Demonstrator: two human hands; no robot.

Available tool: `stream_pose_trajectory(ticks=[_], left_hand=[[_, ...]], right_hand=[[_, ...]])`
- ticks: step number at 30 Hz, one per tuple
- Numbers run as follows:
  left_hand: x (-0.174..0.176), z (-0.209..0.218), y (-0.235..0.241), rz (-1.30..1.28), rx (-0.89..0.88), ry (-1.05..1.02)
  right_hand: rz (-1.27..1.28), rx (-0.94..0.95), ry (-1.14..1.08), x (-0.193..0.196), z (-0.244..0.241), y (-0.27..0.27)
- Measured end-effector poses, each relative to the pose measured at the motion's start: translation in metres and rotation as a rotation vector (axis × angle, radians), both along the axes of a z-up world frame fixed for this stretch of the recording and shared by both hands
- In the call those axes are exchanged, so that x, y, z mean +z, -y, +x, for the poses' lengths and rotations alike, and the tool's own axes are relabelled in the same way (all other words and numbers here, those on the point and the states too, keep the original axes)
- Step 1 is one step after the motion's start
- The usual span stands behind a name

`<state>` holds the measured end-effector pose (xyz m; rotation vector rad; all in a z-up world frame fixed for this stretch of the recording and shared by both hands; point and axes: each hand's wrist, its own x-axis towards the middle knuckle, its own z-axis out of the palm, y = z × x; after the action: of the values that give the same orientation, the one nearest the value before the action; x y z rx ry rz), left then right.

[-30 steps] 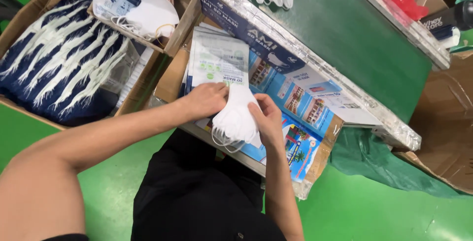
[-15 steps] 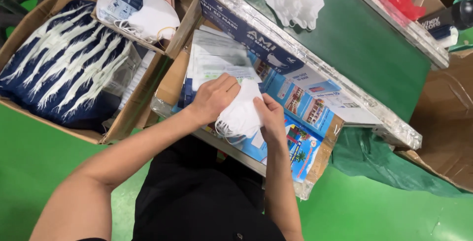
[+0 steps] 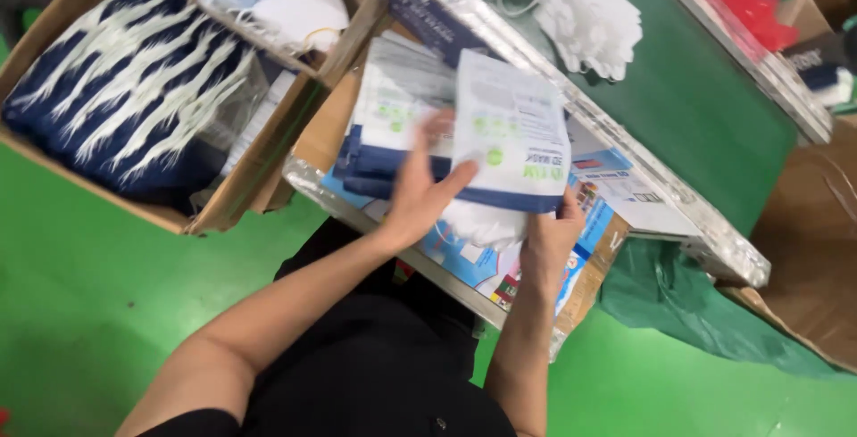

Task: Operating a mask manufacturing machine and manually packaging face masks into individual plastic sleeves.

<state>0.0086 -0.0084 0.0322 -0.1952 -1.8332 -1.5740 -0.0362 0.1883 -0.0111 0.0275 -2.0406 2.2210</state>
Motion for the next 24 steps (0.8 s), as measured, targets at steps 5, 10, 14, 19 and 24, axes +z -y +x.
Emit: stream_pose_trajectory(ticks=[5,10,14,19,24], left_hand=[[-0.046,-0.002,-0.05,0.712,-0.203,0.451],[-0.047,-0.008,-0.033,0.747,-0.294,0.491],[-0.048,0.008,-0.065,0.658,-0.464,0.345],[-0.039,-0.004,-0.046,0.602,-0.381,0.406],[-0.049,0.002,-0.055,0.698,-0.426,0.441]], right_hand=[[-0.218,0.017,0.258,0.025,0.016,0.019],[-0.55,0.265,0.235,-0.094,0.013,-0.082],[-0.672,0.184,0.101,-0.033,0.013,-0.04],[-0.332,-0.049,-0.017,-0.008,0.025,0.008],[-0.155,-0.02,0.068,-0.001,0.038,0.008]])
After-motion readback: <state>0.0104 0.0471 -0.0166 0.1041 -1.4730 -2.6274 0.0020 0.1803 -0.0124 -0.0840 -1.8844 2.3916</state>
